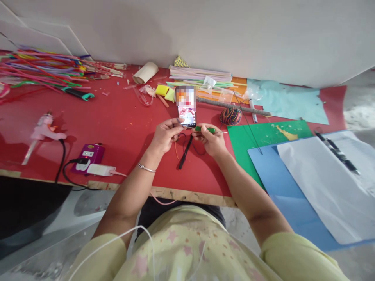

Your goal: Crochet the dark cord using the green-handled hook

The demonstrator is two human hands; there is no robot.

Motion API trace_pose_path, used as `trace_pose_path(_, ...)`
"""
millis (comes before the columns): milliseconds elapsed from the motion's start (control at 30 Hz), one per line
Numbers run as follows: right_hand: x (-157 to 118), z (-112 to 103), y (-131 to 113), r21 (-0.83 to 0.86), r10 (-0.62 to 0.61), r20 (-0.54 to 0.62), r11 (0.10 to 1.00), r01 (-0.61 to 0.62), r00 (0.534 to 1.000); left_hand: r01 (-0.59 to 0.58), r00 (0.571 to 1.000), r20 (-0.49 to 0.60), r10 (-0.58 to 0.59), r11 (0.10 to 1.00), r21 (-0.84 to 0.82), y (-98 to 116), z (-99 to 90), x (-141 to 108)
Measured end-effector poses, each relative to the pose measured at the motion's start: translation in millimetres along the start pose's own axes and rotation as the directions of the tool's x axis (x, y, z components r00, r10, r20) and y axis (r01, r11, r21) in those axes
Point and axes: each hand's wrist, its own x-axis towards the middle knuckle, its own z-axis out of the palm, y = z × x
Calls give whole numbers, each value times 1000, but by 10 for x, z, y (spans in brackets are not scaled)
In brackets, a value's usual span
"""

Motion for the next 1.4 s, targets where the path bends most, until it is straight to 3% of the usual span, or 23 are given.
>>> trace_pose_path(233, 3, 30, -9, 38, 19, -12, 999, -18, 1000, 0, 999, 36, 1, 1000, -21, -26, -19, -3)
trace_pose_path(500, -5, 16, -5, -16, -20, -33, 1000, 20, 999, -41, 999, -30, 42, 998, 55, -7, 4, -12)
trace_pose_path(967, -17, 36, 0, 2, -13, -29, 1000, 13, 999, -44, 998, -41, 47, 996, 72, -30, -3, -6)
trace_pose_path(1400, -4, 30, 44, 128, 61, 24, 990, -64, 998, -54, 998, 42, 53, 998, 11, -67, -7, 10)
